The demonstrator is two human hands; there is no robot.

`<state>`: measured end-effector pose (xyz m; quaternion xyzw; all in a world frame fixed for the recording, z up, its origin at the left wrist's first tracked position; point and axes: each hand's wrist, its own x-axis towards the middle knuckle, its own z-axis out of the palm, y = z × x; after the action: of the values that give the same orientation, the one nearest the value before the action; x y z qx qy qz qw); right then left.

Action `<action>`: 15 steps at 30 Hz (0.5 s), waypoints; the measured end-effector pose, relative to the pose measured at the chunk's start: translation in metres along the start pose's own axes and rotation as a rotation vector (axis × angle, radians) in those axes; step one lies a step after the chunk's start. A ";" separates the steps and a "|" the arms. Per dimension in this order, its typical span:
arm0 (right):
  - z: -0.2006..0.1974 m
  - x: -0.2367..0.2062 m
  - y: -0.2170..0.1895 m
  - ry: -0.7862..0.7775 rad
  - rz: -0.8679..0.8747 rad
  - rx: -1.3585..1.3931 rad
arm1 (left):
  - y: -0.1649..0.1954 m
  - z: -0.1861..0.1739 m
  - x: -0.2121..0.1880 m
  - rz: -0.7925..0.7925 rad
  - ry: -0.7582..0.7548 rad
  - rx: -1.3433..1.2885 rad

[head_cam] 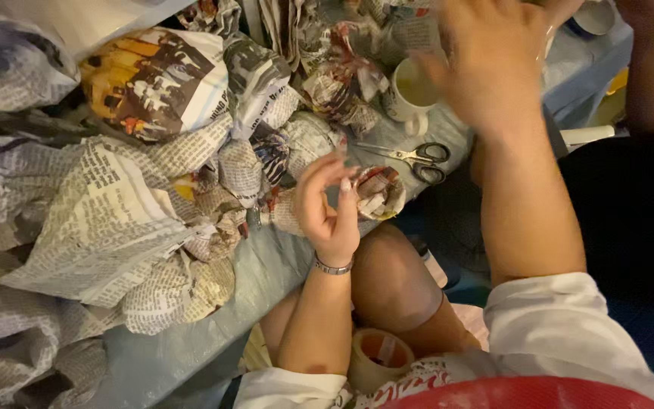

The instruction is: The person sits on the floor and wraps crumpled paper balls with clear tape, cutting the tape with scissors and pressing it around each ball. They then tear sheets of newspaper, presumably to layer over the taped balls.

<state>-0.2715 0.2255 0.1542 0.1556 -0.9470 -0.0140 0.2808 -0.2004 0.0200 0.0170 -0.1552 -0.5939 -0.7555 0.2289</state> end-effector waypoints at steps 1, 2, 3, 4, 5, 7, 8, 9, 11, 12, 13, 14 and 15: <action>0.005 -0.006 0.009 0.033 -0.011 0.004 | 0.002 -0.002 0.001 0.007 -0.012 0.012; 0.014 -0.012 0.014 0.020 0.021 -0.004 | 0.004 -0.003 0.000 0.006 -0.019 0.031; 0.022 -0.019 0.019 0.007 0.052 -0.012 | 0.006 -0.005 0.000 0.005 -0.028 0.049; 0.031 -0.023 0.022 -0.046 0.121 -0.039 | 0.008 -0.006 0.000 0.007 -0.036 0.063; 0.038 -0.026 0.027 -0.093 0.187 -0.069 | 0.009 -0.007 0.001 0.001 -0.026 0.065; 0.043 -0.029 0.032 0.022 0.270 0.004 | 0.012 -0.010 0.000 -0.015 -0.009 0.072; 0.042 -0.030 0.031 0.079 0.310 0.041 | 0.013 -0.012 0.000 -0.009 -0.010 0.078; 0.039 -0.032 0.030 0.204 0.271 0.067 | 0.013 -0.013 0.001 -0.002 -0.008 0.084; 0.028 -0.042 0.017 0.443 0.192 0.127 | 0.011 -0.015 0.002 -0.015 -0.011 0.102; 0.023 -0.049 0.006 0.514 0.264 0.256 | 0.010 -0.014 0.003 -0.032 -0.013 0.113; 0.020 -0.056 -0.006 0.587 0.335 0.385 | 0.007 -0.013 0.004 -0.043 -0.016 0.123; 0.019 -0.063 -0.018 0.660 0.408 0.515 | 0.004 -0.010 0.004 -0.034 -0.026 0.095; 0.021 -0.069 -0.031 0.628 0.409 0.678 | 0.001 -0.007 0.004 -0.029 -0.039 0.068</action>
<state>-0.2195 0.2158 0.0963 0.0458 -0.7792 0.3971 0.4827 -0.2029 0.0123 0.0175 -0.1534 -0.6257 -0.7349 0.2117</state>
